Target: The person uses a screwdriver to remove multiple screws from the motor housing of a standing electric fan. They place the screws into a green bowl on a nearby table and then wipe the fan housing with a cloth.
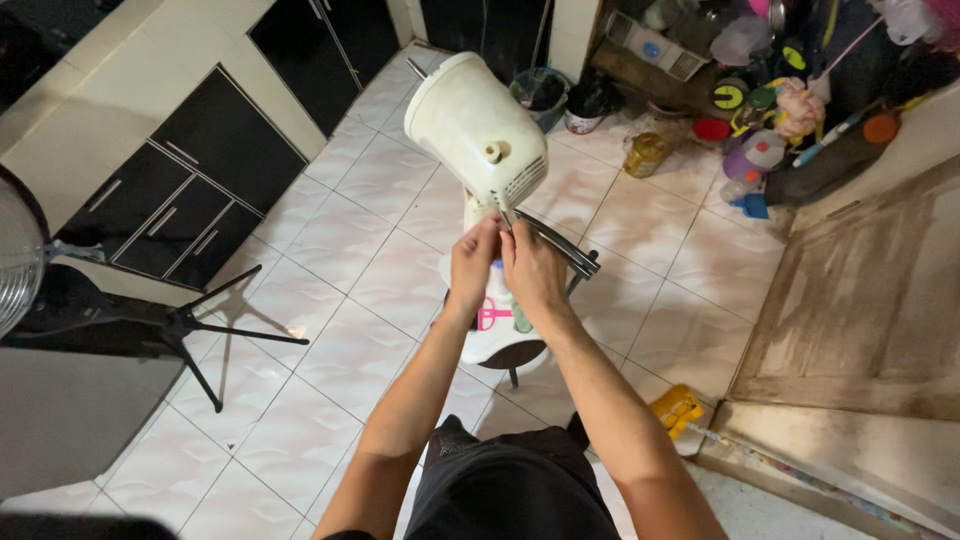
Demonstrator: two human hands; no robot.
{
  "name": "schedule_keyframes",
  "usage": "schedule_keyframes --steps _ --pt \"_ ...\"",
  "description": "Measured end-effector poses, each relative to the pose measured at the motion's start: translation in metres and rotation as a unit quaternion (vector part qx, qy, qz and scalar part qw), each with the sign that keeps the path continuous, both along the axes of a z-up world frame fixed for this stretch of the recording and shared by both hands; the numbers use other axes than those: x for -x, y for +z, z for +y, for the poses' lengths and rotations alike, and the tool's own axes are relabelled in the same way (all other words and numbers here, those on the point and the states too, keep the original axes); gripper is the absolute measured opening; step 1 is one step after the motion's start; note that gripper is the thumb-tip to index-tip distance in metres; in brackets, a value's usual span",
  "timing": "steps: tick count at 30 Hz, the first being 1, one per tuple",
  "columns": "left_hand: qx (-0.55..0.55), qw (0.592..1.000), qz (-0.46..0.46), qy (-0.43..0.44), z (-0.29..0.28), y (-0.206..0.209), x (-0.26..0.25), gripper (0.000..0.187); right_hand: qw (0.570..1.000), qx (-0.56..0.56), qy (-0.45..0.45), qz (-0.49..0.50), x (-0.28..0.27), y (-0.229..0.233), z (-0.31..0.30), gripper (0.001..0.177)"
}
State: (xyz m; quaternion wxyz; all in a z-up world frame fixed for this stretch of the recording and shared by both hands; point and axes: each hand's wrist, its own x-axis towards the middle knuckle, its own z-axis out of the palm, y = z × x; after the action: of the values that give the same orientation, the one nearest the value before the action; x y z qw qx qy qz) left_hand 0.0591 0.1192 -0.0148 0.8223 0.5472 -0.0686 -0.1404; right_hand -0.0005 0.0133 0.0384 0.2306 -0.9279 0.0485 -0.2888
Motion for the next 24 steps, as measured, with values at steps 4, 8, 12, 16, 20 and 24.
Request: schedule_keyframes --steps 4,8,12,16,20,24 --pt "0.133 0.98 0.134 -0.067 0.005 -0.002 -0.021 0.033 0.999 -0.03 0.0 0.011 0.001 0.002 0.004 0.019" --pt "0.176 0.966 0.166 -0.096 0.002 -0.006 -0.027 0.027 1.0 -0.02 -0.002 0.006 0.004 0.004 0.004 0.022" --pt "0.191 0.962 0.175 -0.087 -0.006 -0.009 -0.026 0.024 0.999 -0.039 0.002 -0.009 0.006 0.005 0.005 0.022" --pt "0.199 0.958 0.185 -0.097 -0.012 -0.008 -0.024 0.023 0.999 -0.047 -0.009 -0.009 0.009 0.006 0.003 0.02" --pt "0.204 0.955 0.195 -0.087 -0.016 -0.006 -0.021 0.023 0.998 -0.056 -0.005 -0.012 0.013 0.006 0.0 0.019" --pt "0.204 0.955 0.205 -0.062 -0.022 -0.005 -0.021 0.024 0.998 -0.052 -0.005 -0.036 0.015 0.005 -0.002 0.018"
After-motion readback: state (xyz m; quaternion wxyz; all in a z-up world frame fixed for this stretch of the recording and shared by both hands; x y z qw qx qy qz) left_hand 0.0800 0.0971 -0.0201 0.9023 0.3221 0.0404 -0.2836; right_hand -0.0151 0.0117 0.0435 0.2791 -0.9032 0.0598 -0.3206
